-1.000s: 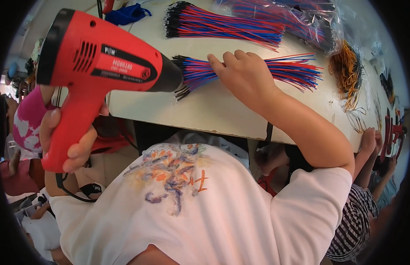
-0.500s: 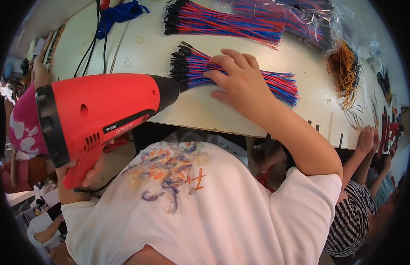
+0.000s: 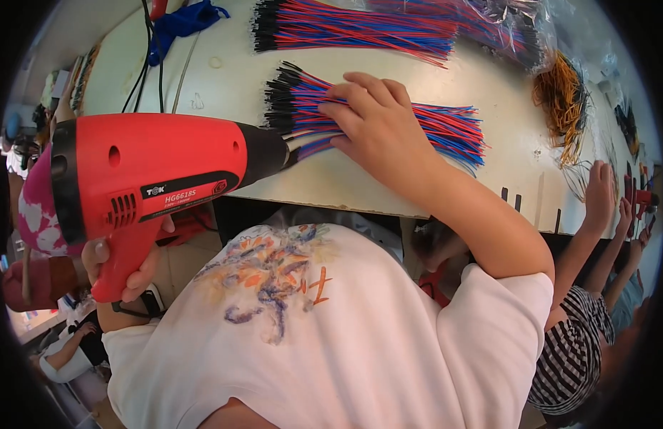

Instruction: The person applies heat to the ends of wire bundles using a heat gun, secures the bundles with rubber bands by hand, and heats additional bundles.

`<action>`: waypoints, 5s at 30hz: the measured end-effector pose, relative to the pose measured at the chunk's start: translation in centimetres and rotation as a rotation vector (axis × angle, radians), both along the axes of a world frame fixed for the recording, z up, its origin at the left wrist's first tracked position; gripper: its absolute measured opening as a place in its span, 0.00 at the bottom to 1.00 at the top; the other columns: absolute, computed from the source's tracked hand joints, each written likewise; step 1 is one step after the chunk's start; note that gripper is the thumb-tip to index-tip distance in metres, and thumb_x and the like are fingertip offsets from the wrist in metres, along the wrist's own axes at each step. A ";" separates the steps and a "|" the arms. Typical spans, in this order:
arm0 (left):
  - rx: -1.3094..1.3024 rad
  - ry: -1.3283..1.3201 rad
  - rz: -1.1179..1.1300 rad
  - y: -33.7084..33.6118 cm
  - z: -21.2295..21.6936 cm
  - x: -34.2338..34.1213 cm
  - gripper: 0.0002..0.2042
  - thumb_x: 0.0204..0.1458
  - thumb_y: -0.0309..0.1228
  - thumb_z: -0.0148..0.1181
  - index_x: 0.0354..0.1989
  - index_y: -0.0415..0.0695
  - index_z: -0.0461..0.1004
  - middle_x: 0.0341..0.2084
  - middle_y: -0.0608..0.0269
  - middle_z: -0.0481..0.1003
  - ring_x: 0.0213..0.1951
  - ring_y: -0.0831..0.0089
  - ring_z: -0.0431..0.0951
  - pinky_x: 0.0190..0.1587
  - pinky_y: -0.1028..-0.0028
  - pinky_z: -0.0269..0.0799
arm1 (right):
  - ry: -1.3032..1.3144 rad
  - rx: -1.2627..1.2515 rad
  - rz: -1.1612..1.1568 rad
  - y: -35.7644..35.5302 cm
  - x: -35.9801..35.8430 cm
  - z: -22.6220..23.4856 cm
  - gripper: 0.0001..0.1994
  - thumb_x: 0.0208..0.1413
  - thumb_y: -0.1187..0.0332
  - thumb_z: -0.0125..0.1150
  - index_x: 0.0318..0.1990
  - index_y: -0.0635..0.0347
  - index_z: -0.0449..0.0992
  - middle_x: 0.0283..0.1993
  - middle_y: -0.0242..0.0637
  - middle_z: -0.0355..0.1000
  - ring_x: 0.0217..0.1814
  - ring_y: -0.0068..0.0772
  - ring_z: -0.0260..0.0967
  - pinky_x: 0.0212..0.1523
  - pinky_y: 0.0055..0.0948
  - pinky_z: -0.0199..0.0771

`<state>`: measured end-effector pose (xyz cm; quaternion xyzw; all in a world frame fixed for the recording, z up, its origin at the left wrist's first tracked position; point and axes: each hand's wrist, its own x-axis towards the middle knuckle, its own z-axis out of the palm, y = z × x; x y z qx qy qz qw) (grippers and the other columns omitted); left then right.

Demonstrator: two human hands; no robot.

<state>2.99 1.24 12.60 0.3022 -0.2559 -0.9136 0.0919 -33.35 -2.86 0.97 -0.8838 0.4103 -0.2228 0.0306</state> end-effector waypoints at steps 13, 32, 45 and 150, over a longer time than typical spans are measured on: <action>-0.327 -0.179 0.388 1.4 0.8 -2.9 0.39 0.48 0.48 0.58 0.52 0.19 0.55 0.10 0.55 0.67 0.05 0.76 0.62 0.06 0.83 0.56 | -0.069 0.014 0.037 -0.6 0.0 -0.3 0.09 0.45 0.72 0.64 0.35 0.52 0.74 0.51 0.31 0.67 0.64 0.39 0.58 0.59 0.42 0.57; -0.105 0.242 0.316 -3.0 0.2 -2.6 0.33 0.62 0.46 0.42 0.61 0.30 0.38 0.23 0.48 0.70 0.16 0.60 0.76 0.16 0.70 0.75 | 0.016 0.166 0.262 -1.2 -0.6 0.2 0.11 0.46 0.72 0.63 0.38 0.56 0.71 0.53 0.35 0.70 0.62 0.40 0.61 0.60 0.41 0.57; -0.139 0.145 0.362 -3.7 0.2 -3.5 0.32 0.63 0.47 0.37 0.61 0.29 0.39 0.20 0.53 0.68 0.12 0.65 0.73 0.12 0.73 0.71 | -0.082 0.093 0.149 -1.3 -0.7 0.5 0.13 0.48 0.72 0.62 0.42 0.56 0.71 0.48 0.31 0.73 0.61 0.39 0.63 0.59 0.42 0.58; -1.563 -1.807 0.766 -2.9 -6.2 11.1 0.27 0.49 0.47 0.61 0.54 0.47 0.63 0.36 0.52 0.78 0.39 0.58 0.79 0.38 0.68 0.73 | -1.033 1.848 0.100 5.3 -3.9 4.6 0.20 0.58 0.61 0.58 0.48 0.72 0.70 0.16 0.31 0.61 0.11 0.14 0.49 0.08 0.16 0.46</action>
